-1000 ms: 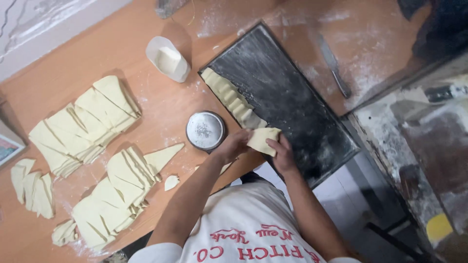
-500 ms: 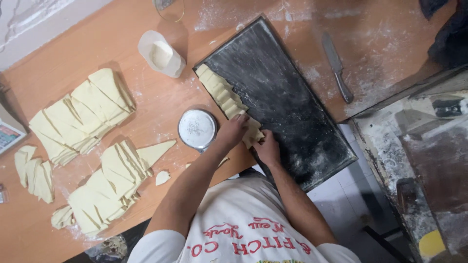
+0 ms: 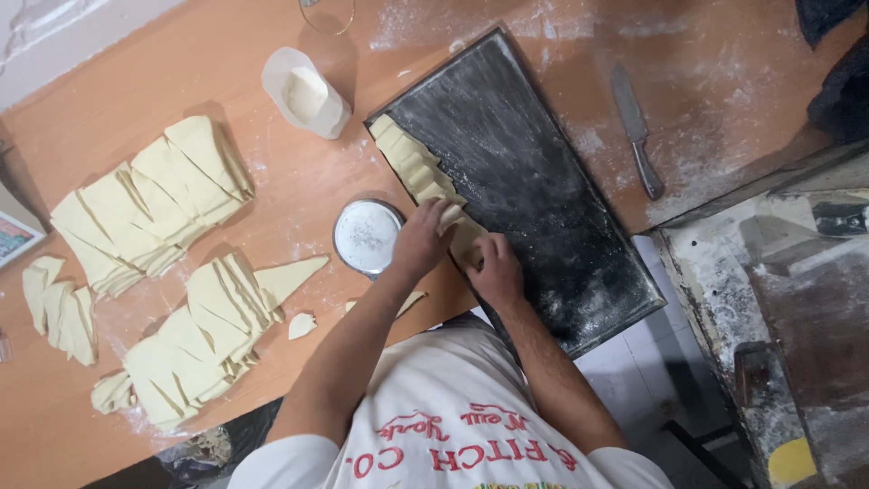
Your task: Weighing triangular dough pieces on a digital scale and rolling them into croissant shapes before placing them on a tray.
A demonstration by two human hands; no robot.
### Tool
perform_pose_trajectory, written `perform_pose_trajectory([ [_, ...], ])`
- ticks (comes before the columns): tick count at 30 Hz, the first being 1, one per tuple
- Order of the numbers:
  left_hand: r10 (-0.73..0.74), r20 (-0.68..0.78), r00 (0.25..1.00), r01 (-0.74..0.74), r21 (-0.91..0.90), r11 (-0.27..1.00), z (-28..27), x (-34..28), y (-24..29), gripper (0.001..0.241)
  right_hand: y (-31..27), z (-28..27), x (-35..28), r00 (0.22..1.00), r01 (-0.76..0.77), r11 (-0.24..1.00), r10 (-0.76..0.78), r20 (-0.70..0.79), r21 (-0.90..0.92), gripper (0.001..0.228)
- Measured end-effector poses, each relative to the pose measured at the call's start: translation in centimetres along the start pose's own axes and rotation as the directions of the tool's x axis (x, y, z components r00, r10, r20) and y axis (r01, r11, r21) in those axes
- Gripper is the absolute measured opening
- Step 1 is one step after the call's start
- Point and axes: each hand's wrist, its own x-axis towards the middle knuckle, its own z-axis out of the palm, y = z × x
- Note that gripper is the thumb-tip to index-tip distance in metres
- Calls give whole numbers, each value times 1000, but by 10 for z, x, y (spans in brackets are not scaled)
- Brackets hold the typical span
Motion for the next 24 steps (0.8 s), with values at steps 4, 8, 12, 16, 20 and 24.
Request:
perform_pose_trajectory([
  [4,-164,-35,986,164,-21,986,-38,-40,-13,48,-16,6,5,987,-123,990,116,107,70,45],
  [8,-210,-28,977,210,0,978,-52,-102,-42,49,-15,14,13,995,-93,993,95,-26,71,46],
  [12,-309,-18,951,308,-40,950,-53,-170,-82,44,-27,25,31,998,-48,998,47,-38,-31,37],
  [16,-497,-50,866,496,-31,868,-101,-221,-89,40,-100,46,37,998,55,997,-57,26,46,33],
  [20,-753,1,658,732,-236,640,-108,-275,-141,33,-186,113,37,866,142,980,-192,462,141,29],
  [24,-941,45,334,348,-934,79,-127,-299,-170,55,-268,162,33,789,248,955,-295,538,160,36],
])
